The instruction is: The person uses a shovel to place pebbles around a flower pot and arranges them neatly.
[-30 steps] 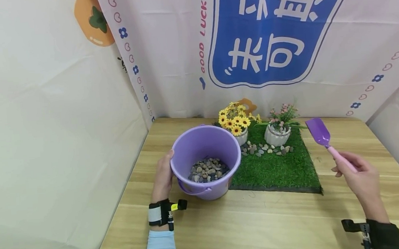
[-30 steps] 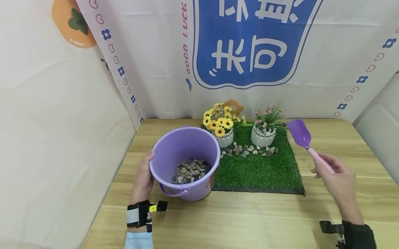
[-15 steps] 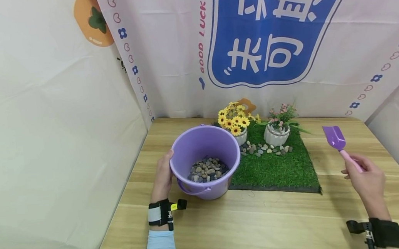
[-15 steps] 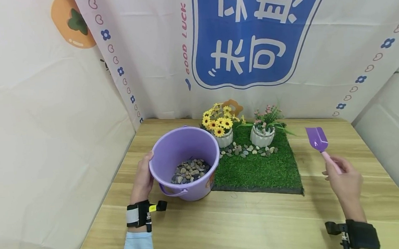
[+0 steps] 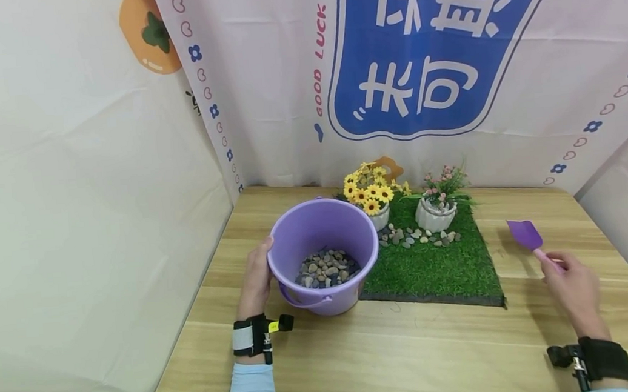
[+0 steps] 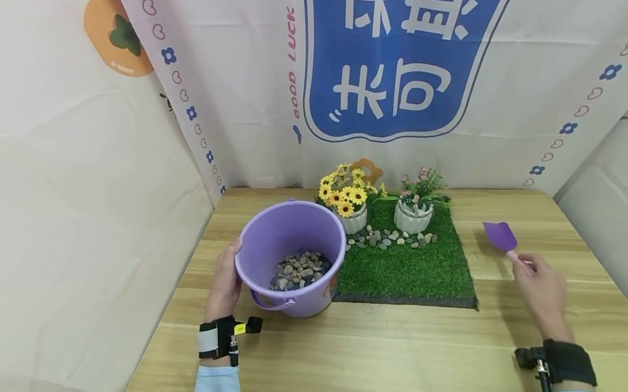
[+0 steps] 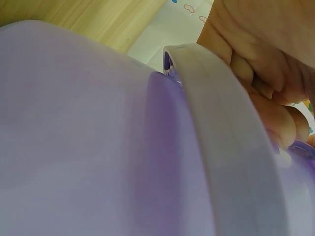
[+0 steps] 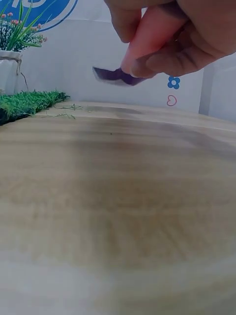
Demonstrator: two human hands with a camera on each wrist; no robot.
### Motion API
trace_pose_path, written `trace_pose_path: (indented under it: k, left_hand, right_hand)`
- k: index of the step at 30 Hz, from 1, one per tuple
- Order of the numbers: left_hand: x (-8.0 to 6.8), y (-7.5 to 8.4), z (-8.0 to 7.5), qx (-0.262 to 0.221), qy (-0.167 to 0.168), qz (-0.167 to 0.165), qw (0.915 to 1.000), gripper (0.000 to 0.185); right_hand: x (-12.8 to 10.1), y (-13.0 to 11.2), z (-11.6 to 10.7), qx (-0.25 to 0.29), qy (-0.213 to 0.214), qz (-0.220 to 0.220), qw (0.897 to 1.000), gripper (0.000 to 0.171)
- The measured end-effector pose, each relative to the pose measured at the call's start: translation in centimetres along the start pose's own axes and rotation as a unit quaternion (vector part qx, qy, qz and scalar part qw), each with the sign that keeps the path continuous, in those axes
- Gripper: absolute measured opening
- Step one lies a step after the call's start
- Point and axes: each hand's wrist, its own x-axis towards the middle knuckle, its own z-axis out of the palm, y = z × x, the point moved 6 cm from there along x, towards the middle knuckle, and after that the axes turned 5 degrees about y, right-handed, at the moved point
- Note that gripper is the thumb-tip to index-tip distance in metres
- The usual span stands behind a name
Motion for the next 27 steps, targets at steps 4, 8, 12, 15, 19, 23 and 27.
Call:
trace_pose_path:
  k: [4,8,12,15,19,23,27]
  left_hand:
    - [0.0,-0.1,0.0,0.002,-0.013,-0.005,0.9999,0.048]
    - [-0.1,0.0,0.0,0.004,-0.021,0.000,0.9998,0.049]
    - [-0.1,0.0,0.0,0.002,-0.016,-0.002,0.9999,0.049]
    - [0.0,-0.1,0.0,0.003,-0.008,0.000,1.0000,0.051]
    - [0.0,-0.1,-0.1,0.004,0.003,0.009,0.9999,0.054]
    - [0.0,-0.1,0.0,0.000,0.004,0.013,0.9999,0.056]
    - [0.1,-0.1,0.0,0.004,0.001,0.013,0.9999,0.057]
  right_hand:
    - [0.4,-0.3,0.7,-0.030,-0.027,-0.029,0.999,0.039]
    - [0.6,-0.5,1.3,-0.037,-0.049,-0.028,0.998,0.045]
    - [0.5,-0.4,1.7,-0.038,-0.066,-0.022,0.997,0.051]
    - [0.4,-0.3,1.9,-0.037,-0.072,-0.019,0.997,0.054]
    - [0.4,-0.1,2.4,-0.039,-0.095,-0.017,0.995,0.058]
    - [0.5,0.0,2.9,-0.049,-0.118,-0.015,0.992,0.059]
    - [0.7,0.0,3.3,-0.053,-0.136,-0.024,0.989,0.057]
